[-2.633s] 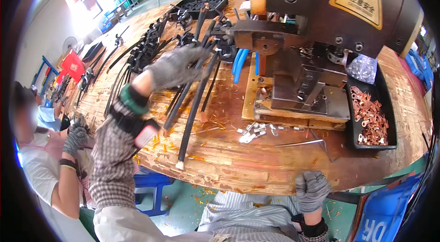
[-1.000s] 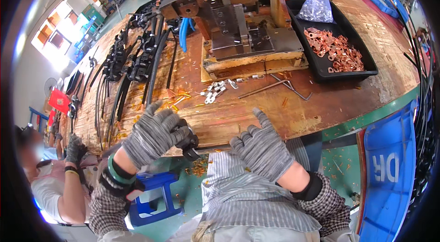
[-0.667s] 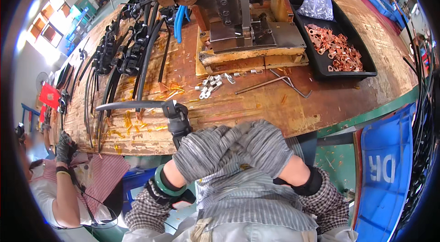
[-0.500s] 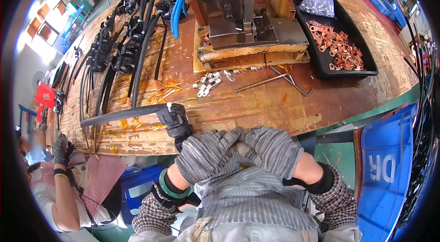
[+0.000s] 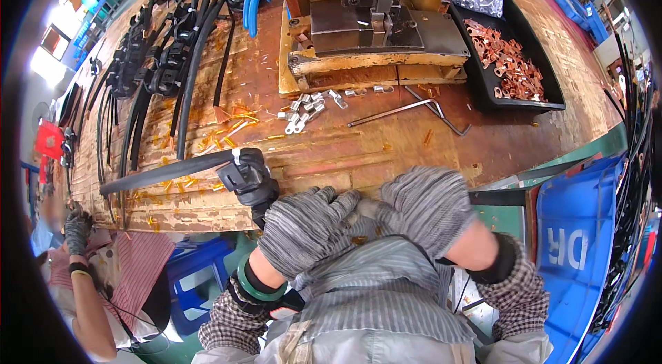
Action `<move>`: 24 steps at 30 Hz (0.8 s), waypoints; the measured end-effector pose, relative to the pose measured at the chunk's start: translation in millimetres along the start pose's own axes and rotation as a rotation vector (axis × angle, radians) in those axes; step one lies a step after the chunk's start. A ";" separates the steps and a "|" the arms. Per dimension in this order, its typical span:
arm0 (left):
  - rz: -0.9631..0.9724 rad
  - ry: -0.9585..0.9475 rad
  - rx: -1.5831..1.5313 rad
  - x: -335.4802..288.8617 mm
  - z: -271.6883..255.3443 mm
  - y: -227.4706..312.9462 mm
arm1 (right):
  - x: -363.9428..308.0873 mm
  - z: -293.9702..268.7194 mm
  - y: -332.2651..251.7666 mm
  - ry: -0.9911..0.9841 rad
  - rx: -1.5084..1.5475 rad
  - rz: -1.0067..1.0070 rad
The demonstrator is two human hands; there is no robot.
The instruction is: Crimping metal terminals onto the ends of heavy electrical cables using a bench-mounted crimping press.
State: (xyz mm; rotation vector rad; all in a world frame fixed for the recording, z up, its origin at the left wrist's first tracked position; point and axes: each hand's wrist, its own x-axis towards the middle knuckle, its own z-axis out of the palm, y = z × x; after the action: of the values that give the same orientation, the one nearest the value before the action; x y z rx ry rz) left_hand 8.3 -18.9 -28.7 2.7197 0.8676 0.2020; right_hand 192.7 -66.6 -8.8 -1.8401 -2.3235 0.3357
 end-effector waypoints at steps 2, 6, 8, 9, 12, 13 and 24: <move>-0.021 0.016 -0.038 -1.2 -2.5 -2.5 | 0.1 -24.5 -4.5 0.081 -0.126 -0.114; 0.041 0.109 -0.194 -1.3 22.1 -12.7 | -30.3 -86.3 -60.3 0.028 -0.114 0.036; -0.042 0.244 0.084 -4.8 12.4 -9.1 | -48.6 -80.2 -82.5 0.042 -0.082 0.202; 0.040 0.372 -0.263 7.8 10.6 -7.9 | -83.8 -63.7 -83.4 0.020 -0.042 0.208; -0.071 0.165 -0.059 18.0 -10.6 -8.0 | -135.3 -28.2 -76.0 -0.033 0.093 0.127; -0.054 0.158 -0.051 17.4 -20.2 -0.2 | -135.8 -30.6 -68.8 -0.019 0.135 0.106; 0.107 0.226 -0.168 41.3 12.7 -3.8 | -36.3 -15.5 40.7 0.013 0.343 -0.091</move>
State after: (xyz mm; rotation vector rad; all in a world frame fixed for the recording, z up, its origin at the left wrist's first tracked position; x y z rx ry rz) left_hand 42.4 5.4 -40.0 2.6207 0.7258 0.5870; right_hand 243.4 -91.8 -4.4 -1.5641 -2.1676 0.6607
